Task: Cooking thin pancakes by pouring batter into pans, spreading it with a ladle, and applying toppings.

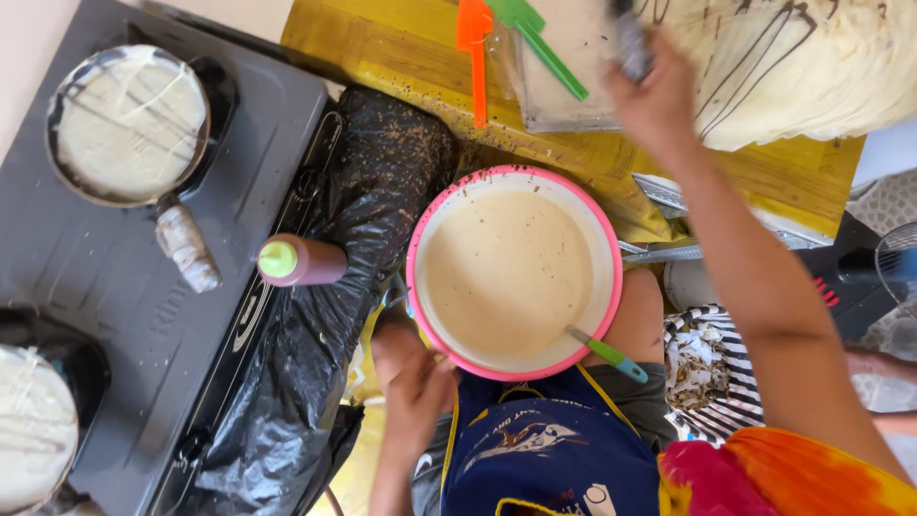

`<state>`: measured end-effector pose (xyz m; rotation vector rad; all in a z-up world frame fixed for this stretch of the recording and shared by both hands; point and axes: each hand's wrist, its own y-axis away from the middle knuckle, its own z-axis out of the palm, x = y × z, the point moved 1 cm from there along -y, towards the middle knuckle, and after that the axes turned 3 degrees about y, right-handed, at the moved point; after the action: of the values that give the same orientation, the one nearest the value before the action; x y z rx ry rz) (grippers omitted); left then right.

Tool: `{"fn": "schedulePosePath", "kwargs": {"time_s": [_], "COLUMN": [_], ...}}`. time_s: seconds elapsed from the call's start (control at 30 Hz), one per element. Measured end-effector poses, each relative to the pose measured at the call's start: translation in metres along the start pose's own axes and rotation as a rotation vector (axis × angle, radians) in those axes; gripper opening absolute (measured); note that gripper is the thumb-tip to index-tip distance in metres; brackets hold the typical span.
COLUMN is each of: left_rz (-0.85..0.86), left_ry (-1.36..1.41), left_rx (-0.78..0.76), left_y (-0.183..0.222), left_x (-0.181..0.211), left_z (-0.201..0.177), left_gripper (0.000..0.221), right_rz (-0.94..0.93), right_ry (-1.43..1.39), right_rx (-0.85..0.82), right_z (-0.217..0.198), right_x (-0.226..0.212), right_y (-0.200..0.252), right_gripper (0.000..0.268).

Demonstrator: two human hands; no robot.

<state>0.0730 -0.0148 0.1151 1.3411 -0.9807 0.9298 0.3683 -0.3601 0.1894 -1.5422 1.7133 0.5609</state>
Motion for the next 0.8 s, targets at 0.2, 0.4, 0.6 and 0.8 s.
{"fn": "schedulePosePath", "kwargs": {"time_s": [0.2,0.4,0.6,0.8], "left_rz": [0.287,-0.041,0.243,0.214], "left_ry": [0.121,0.35,0.608,0.518], "left_rx": [0.079,0.408,0.443,0.797], "left_y": [-0.012,0.092,0.146,0.175], "left_x": [0.039,-0.064,-0.053,-0.086], "left_z": [0.036,-0.048,-0.08,-0.111], "left_gripper": [0.103,0.041,0.054,0.015], "right_rz": [0.779,-0.09,-0.951,-0.415], "right_ry": [-1.075,-0.979,-0.394,-0.354], "right_rx": [-0.624,-1.114,-0.863,-0.224], "right_z": [0.136,0.222,0.25,0.324], "right_x": [-0.05,-0.091,-0.123,-0.105], "right_y": [0.236,0.36,0.398,0.246], "right_gripper": [0.061,0.074,0.049,0.113]}}
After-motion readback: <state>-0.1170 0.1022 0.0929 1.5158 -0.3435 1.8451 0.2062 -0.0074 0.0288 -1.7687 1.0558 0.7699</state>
